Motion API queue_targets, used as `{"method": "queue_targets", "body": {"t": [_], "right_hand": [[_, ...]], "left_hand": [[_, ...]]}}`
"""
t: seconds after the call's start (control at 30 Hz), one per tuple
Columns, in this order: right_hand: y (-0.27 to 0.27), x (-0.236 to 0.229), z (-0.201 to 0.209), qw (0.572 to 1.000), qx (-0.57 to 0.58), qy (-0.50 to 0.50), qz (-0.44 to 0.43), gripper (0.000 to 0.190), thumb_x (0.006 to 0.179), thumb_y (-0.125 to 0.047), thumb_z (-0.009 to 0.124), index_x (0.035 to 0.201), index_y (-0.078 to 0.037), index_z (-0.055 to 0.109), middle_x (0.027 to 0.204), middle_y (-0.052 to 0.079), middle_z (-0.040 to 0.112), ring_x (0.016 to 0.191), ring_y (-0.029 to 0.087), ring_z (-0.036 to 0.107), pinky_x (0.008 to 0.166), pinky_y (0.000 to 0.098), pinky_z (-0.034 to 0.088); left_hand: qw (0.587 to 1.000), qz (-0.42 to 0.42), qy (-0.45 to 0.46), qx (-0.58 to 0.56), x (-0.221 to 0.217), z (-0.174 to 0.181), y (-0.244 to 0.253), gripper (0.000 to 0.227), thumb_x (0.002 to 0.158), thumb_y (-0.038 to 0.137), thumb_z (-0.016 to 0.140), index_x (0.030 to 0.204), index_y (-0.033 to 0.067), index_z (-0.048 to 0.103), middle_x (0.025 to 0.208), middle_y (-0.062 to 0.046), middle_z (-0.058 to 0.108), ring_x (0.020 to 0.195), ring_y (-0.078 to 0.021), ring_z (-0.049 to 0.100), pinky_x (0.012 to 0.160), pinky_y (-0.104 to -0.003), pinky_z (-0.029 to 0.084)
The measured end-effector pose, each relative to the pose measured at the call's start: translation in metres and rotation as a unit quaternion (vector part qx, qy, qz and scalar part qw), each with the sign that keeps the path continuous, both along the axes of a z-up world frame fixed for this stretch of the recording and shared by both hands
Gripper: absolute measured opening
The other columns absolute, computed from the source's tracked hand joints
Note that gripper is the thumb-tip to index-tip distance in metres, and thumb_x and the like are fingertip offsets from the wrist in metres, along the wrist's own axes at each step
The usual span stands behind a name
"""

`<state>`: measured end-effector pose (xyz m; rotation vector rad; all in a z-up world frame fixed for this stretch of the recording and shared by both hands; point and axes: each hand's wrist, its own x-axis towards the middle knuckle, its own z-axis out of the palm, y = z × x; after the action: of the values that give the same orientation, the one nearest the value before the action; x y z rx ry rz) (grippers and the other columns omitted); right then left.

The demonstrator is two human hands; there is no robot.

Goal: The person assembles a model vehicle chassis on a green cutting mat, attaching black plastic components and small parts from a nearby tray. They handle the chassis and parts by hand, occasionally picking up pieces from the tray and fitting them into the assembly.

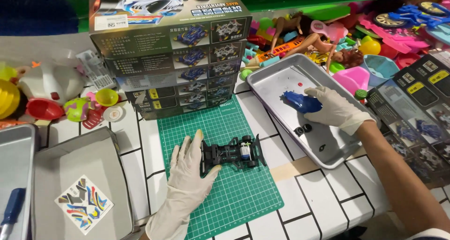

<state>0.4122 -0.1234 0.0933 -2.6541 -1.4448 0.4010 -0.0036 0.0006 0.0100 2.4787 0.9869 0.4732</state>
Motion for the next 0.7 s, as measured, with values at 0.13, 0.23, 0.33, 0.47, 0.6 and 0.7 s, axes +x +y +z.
{"method": "queue_targets", "body": {"t": [0.13, 0.23, 0.33, 0.47, 0.6, 0.7], "right_hand": [[-0.005, -0.009, 0.020, 0.998, 0.026, 0.035, -0.050, 0.073, 0.074, -0.025, 0.073, 0.145, -0.015, 0.059, 0.125, 0.013, 0.071, 0.111, 0.033, 0.067, 0.099, 0.0392, 0.050], [-0.017, -0.037, 0.065, 0.991, -0.049, 0.035, -0.115, 0.071, 0.078, -0.030, 0.071, 0.147, -0.019, 0.056, 0.132, 0.012, 0.067, 0.112, 0.031, 0.068, 0.094, 0.0393, 0.054], [-0.020, -0.041, 0.067, 0.991, -0.074, 0.035, -0.107, 0.060, 0.085, -0.030, 0.072, 0.144, -0.022, 0.060, 0.138, 0.011, 0.064, 0.103, 0.028, 0.070, 0.080, 0.0382, 0.060], [-0.022, -0.043, 0.033, 0.992, -0.062, 0.099, 0.057, 0.046, 0.088, -0.029, 0.073, 0.133, -0.025, 0.070, 0.138, -0.001, 0.070, 0.111, 0.018, 0.074, 0.103, 0.0346, 0.057], [-0.012, -0.040, 0.018, 0.995, -0.058, 0.076, 0.028, 0.024, 0.094, -0.028, 0.065, 0.107, -0.025, 0.084, 0.112, -0.009, 0.082, 0.098, 0.012, 0.076, 0.093, 0.0277, 0.058], [-0.004, -0.039, 0.032, 0.991, -0.082, 0.106, -0.001, 0.023, 0.089, -0.028, 0.072, 0.109, -0.021, 0.081, 0.112, -0.006, 0.082, 0.099, 0.013, 0.076, 0.090, 0.0269, 0.060]], "left_hand": [[1.000, 0.004, -0.022, -0.012, -0.001, -0.001, 0.002, 0.108, 0.082, 0.052, 0.078, 0.162, 0.0142, 0.018, 0.158, -0.007, 0.046, 0.152, -0.0313, 0.029, 0.126, -0.050, 0.011], [1.000, -0.001, -0.027, -0.003, 0.000, -0.002, 0.004, 0.107, 0.081, 0.050, 0.079, 0.162, 0.0136, 0.020, 0.157, -0.008, 0.048, 0.151, -0.0327, 0.031, 0.125, -0.051, 0.012], [1.000, -0.002, -0.026, 0.009, -0.001, -0.008, 0.002, 0.105, 0.080, 0.050, 0.079, 0.161, 0.0131, 0.023, 0.157, -0.008, 0.048, 0.150, -0.0336, 0.032, 0.125, -0.052, 0.014], [1.000, 0.003, -0.011, 0.017, 0.000, -0.008, 0.003, 0.103, 0.082, 0.053, 0.075, 0.161, 0.0139, 0.022, 0.157, -0.007, 0.047, 0.151, -0.0316, 0.031, 0.125, -0.050, 0.012], [1.000, 0.003, -0.008, 0.013, 0.000, -0.010, 0.003, 0.104, 0.082, 0.055, 0.076, 0.161, 0.0142, 0.022, 0.157, -0.008, 0.047, 0.151, -0.0319, 0.031, 0.125, -0.051, 0.013], [1.000, 0.005, -0.009, 0.021, 0.001, -0.014, 0.005, 0.104, 0.082, 0.057, 0.075, 0.161, 0.0146, 0.022, 0.157, -0.006, 0.047, 0.151, -0.0311, 0.031, 0.125, -0.050, 0.012]]}}
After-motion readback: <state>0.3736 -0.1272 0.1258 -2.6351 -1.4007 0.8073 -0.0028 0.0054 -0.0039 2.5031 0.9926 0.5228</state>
